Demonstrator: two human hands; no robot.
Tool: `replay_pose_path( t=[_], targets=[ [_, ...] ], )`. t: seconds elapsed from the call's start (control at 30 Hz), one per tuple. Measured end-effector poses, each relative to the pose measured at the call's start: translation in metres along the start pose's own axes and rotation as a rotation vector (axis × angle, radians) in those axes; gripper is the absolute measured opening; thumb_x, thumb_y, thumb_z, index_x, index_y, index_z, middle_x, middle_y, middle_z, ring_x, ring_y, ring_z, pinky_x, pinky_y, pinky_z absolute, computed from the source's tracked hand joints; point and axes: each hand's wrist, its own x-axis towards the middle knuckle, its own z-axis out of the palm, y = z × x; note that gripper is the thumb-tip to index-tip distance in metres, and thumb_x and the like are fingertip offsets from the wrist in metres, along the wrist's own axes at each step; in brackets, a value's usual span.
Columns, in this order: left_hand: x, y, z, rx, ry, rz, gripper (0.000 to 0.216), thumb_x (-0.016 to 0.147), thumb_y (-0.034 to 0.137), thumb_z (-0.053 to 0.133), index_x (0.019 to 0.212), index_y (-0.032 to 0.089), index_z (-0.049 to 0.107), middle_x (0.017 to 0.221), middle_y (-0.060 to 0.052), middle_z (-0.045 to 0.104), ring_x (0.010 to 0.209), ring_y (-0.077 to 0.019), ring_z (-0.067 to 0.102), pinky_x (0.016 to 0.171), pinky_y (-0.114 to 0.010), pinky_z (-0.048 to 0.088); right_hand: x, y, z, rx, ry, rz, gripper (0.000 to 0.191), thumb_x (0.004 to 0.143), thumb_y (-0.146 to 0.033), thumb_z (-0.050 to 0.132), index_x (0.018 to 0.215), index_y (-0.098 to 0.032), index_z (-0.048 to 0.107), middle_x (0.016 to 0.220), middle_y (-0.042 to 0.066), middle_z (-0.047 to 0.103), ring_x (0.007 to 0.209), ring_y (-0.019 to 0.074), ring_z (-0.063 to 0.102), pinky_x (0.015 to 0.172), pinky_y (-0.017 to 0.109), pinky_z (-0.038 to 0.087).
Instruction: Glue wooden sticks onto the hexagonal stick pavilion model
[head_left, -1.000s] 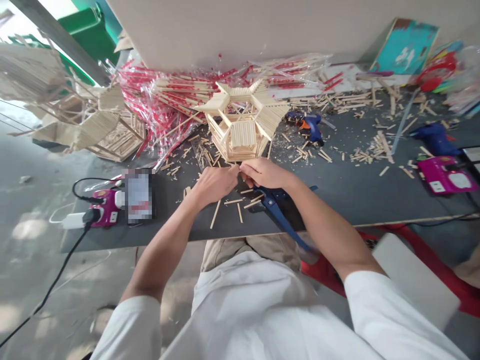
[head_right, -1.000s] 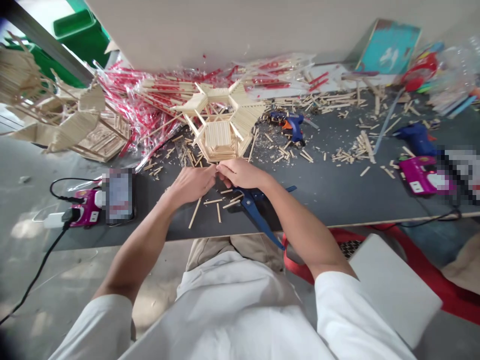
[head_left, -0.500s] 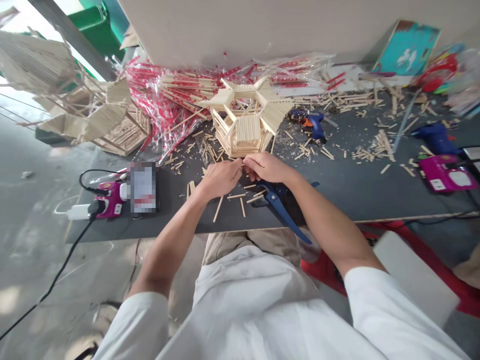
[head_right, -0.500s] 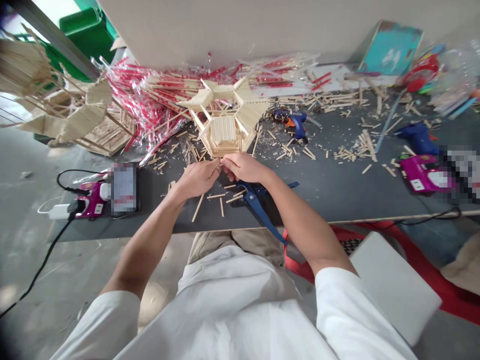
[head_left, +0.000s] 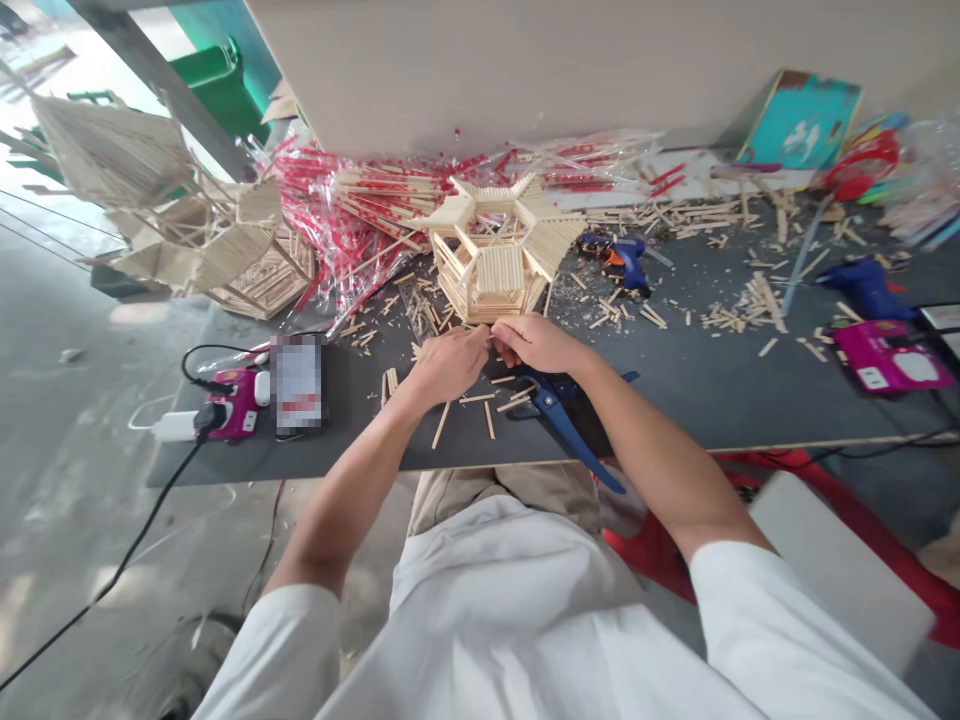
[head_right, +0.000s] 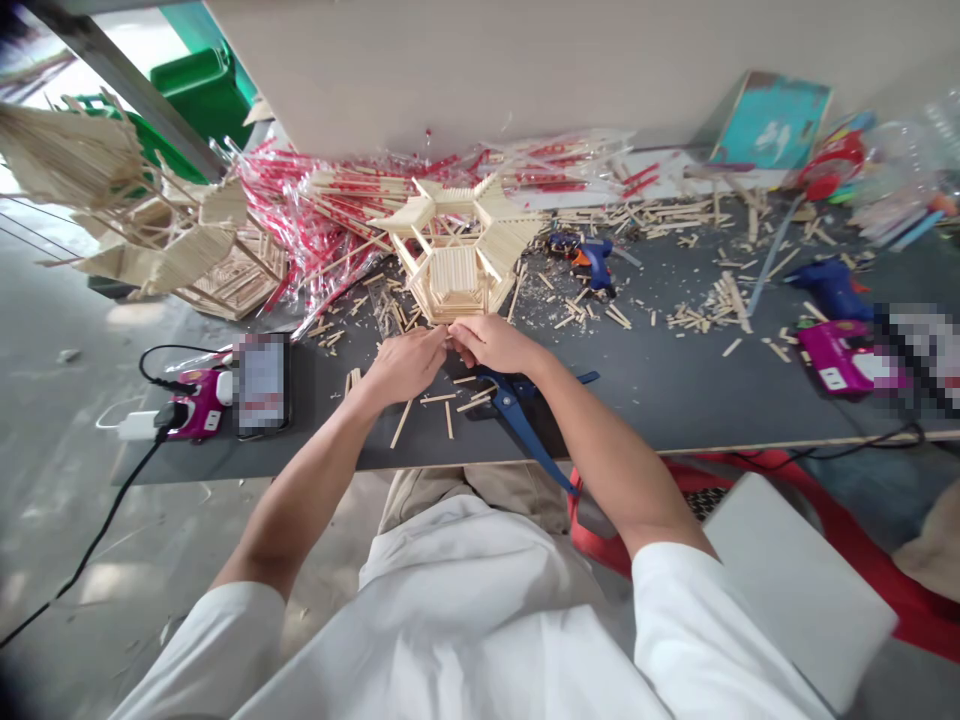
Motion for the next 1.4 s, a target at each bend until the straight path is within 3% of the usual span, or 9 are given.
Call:
replay_pose_path(
  t=[0.2, 0.43, 0.57, 0.7, 0.83, 0.9, 0.97, 1.23, 1.4],
  targets=[
    [-0.005, -0.01, 0.005, -0.003, 0.252, 0.125, 0.039, 0.112, 0.03, 0.03, 0.13, 0.018, 0.063, 0.113, -0.011, 0.076, 0.11, -0.0212, 0.07, 0.09, -0.03, 0.05, -0.004, -0.004, -0.006, 0.092, 0.032, -0.006, 0.051, 0.11, -0.061, 0.038, 0.083, -0.022, 0.056, 0.064, -0.001, 0.063, 0.059, 0.0139, 0.062, 0.063, 0.026, 0.047],
    [-0.003, -0.015, 0.018, -0.047, 0.549, 0.153, 0.037, 0.112, 0.039, 0.045, 0.127, 0.023, 0.074, 0.084, -0.004, 0.076, 0.072, -0.0116, 0.069, 0.067, -0.024, 0.043, -0.01, -0.018, -0.011, 0.128, 0.05, -0.06, 0.055, 0.112, -0.061, 0.035, 0.081, -0.021, 0.057, 0.065, -0.001, 0.062, 0.06, 0.0124, 0.06, 0.066, 0.025, 0.046],
    [-0.003, -0.015, 0.022, -0.1, 0.527, 0.105, 0.039, 0.112, 0.043, 0.045, 0.127, 0.026, 0.076, 0.085, -0.003, 0.078, 0.073, -0.0104, 0.07, 0.065, -0.023, 0.041, -0.015, -0.026, -0.02, -0.053, 0.062, -0.014, 0.052, 0.112, -0.057, 0.034, 0.088, -0.021, 0.062, 0.072, 0.001, 0.065, 0.067, 0.0149, 0.061, 0.072, 0.028, 0.045],
    [-0.005, -0.013, 0.021, -0.169, 0.479, 0.108, 0.037, 0.111, 0.045, 0.048, 0.125, 0.026, 0.077, 0.096, -0.004, 0.082, 0.085, -0.0122, 0.075, 0.07, -0.022, 0.045, -0.05, -0.033, -0.028, -0.341, 0.211, 0.18, 0.037, 0.105, -0.049, 0.056, 0.126, -0.019, 0.064, 0.102, 0.009, 0.07, 0.088, 0.024, 0.068, 0.083, 0.037, 0.052],
    [-0.006, -0.007, 0.016, -0.168, 0.399, 0.079, 0.039, 0.111, 0.046, 0.045, 0.124, 0.026, 0.077, 0.107, -0.004, 0.083, 0.093, -0.0151, 0.077, 0.074, -0.023, 0.047, -0.118, -0.036, -0.015, -0.528, 0.18, 0.276, 0.083, 0.094, -0.053, 0.071, 0.161, -0.019, 0.036, 0.138, 0.02, 0.058, 0.124, 0.0379, 0.063, 0.105, 0.053, 0.053],
    [-0.006, -0.004, 0.014, -0.152, 0.325, 0.067, 0.04, 0.112, 0.046, 0.042, 0.126, 0.027, 0.075, 0.111, -0.004, 0.082, 0.096, -0.0167, 0.078, 0.074, -0.024, 0.048, -0.149, -0.035, -0.002, -0.597, 0.11, 0.282, 0.121, 0.081, -0.058, 0.085, 0.17, -0.017, 0.013, 0.157, 0.026, 0.042, 0.147, 0.0473, 0.045, 0.118, 0.062, 0.045],
    [-0.006, -0.003, 0.014, -0.132, 0.264, 0.053, 0.042, 0.112, 0.045, 0.039, 0.128, 0.026, 0.072, 0.112, -0.005, 0.082, 0.095, -0.018, 0.078, 0.072, -0.025, 0.048, -0.17, -0.034, 0.011, -0.654, 0.056, 0.256, 0.132, 0.076, -0.058, 0.089, 0.17, -0.015, 0.006, 0.162, 0.027, 0.034, 0.155, 0.0503, 0.031, 0.125, 0.067, 0.035],
    [-0.002, 0.001, 0.017, -0.116, 0.164, 0.044, 0.038, 0.111, 0.041, 0.039, 0.123, 0.024, 0.071, 0.111, -0.005, 0.08, 0.095, -0.0208, 0.077, 0.071, -0.027, 0.047, -0.182, -0.052, 0.029, -0.85, 0.012, 0.241, 0.071, 0.097, -0.03, 0.065, 0.158, -0.005, 0.038, 0.145, 0.026, 0.054, 0.135, 0.0439, 0.053, 0.114, 0.06, 0.05],
    [-0.002, 0.002, 0.016, -0.114, 0.186, -0.009, 0.038, 0.111, 0.041, 0.039, 0.125, 0.023, 0.07, 0.106, -0.006, 0.081, 0.092, -0.0218, 0.077, 0.07, -0.028, 0.048, -0.19, -0.056, 0.022, -0.805, 0.052, 0.318, 0.061, 0.102, -0.027, 0.053, 0.158, -0.006, 0.04, 0.142, 0.025, 0.058, 0.13, 0.0405, 0.058, 0.11, 0.056, 0.053]
  ],
)
